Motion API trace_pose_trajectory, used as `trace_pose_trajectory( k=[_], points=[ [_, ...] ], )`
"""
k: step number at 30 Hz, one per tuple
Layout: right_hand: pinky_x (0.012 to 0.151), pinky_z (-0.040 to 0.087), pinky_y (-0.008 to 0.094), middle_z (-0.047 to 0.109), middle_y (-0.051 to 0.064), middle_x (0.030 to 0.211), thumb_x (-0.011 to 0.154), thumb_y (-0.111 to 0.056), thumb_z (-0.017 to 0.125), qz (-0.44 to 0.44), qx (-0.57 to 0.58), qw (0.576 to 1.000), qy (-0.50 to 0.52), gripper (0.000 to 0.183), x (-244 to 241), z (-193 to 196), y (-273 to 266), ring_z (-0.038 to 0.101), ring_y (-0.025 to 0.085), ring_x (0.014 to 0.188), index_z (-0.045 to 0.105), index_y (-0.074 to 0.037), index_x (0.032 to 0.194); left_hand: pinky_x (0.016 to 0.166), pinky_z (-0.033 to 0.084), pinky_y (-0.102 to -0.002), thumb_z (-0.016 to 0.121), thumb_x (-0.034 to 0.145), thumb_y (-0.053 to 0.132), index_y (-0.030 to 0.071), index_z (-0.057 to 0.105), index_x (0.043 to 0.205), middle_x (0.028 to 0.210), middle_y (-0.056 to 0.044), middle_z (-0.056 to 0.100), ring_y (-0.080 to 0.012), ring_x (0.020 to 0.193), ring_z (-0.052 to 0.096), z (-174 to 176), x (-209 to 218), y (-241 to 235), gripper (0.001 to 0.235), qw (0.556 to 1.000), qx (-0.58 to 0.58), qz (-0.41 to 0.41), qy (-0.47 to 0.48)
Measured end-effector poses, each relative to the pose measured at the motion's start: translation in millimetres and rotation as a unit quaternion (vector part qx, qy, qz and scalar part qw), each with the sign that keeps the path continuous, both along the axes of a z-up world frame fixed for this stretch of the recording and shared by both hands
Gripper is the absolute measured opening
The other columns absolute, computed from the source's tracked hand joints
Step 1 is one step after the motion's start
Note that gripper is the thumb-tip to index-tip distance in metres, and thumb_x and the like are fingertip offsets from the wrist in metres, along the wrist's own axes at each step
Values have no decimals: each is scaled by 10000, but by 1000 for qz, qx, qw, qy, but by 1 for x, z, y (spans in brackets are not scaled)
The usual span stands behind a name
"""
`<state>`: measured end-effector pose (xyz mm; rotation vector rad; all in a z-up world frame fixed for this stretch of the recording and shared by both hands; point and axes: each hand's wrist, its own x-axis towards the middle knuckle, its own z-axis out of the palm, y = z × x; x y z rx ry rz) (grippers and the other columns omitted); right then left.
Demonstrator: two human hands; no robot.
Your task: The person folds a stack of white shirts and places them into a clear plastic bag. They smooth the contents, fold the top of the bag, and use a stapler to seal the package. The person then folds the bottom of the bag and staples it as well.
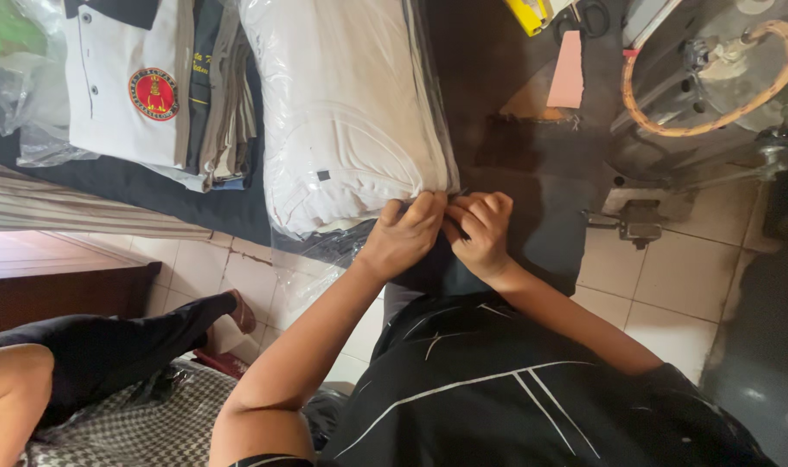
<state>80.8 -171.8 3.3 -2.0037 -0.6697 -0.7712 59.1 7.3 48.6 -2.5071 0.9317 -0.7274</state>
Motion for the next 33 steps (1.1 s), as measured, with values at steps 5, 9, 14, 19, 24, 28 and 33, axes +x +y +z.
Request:
trace_pose_trajectory(
  k=[5, 9, 14, 19, 24, 28, 33],
  points=[
    [911, 376, 439, 658, 18, 1002, 762, -88, 834, -12, -7, 999, -35, 178, 5, -2, 7, 589, 241, 962, 706, -97, 886, 932, 332, -379, 598, 921, 249, 95, 707, 1256, 1398, -8, 557, -159, 1335, 411, -4, 1, 1, 384, 1000, -4, 2, -4],
    [911, 368, 438, 644, 7, 988, 777, -64, 800, 2, -1, 1000, -22, 147, 9, -4, 9, 581, 236, 970, 698, -115, 870, 952, 356, -369, 602, 938, 243, 108, 692, 1279, 1429, 0, 545, -155, 1341, 409, -2, 5, 3, 379, 1000, 3, 1, -6],
    [941, 352, 460, 638, 37, 1000, 783, -52, 768, 32, 4, 999, -9, 142, 10, -8, 7, 580, 266, 1002, 697, -78, 903, 1012, 365, -361, 565, 971, 276, 154, 647, 1392, 1502, -3, 537, -173, 1363, 440, 14, -2, 10, 446, 1000, 10, -18, 19],
    [959, 346, 454, 646, 39, 998, 759, -43, 748, 44, 2, 999, 11, 149, 12, -7, 6, 586, 265, 1021, 717, -79, 901, 1119, 341, -437, 594, 1015, 319, 249, 638, 1421, 1529, 2, 527, -192, 1395, 461, 25, -29, 28, 414, 1000, -22, 0, -10],
    [963, 350, 430, 636, 17, 960, 815, -42, 783, 57, 20, 998, 13, 109, 13, -6, 5, 574, 235, 1002, 734, -88, 901, 1160, 264, -479, 665, 1006, 297, 282, 707, 1255, 1493, 40, 572, -181, 1368, 494, 24, -47, 72, 254, 998, -39, 31, -29],
    [963, 344, 428, 633, 25, 956, 809, -39, 779, 65, 27, 997, 13, 112, 15, -6, 5, 568, 243, 998, 715, -89, 887, 1205, 231, -514, 716, 1026, 259, 265, 713, 1185, 1452, 45, 570, -190, 1365, 501, 32, -59, 76, 160, 989, -126, 67, -28],
    [948, 336, 437, 627, 20, 954, 828, -51, 765, 71, 33, 997, 12, 83, 14, -12, 5, 574, 234, 996, 711, -95, 872, 1170, 278, -499, 633, 941, 250, 223, 724, 1216, 1484, -23, 550, -245, 1356, 499, 41, -59, 20, 291, 993, -104, 7, 49]
  ],
)
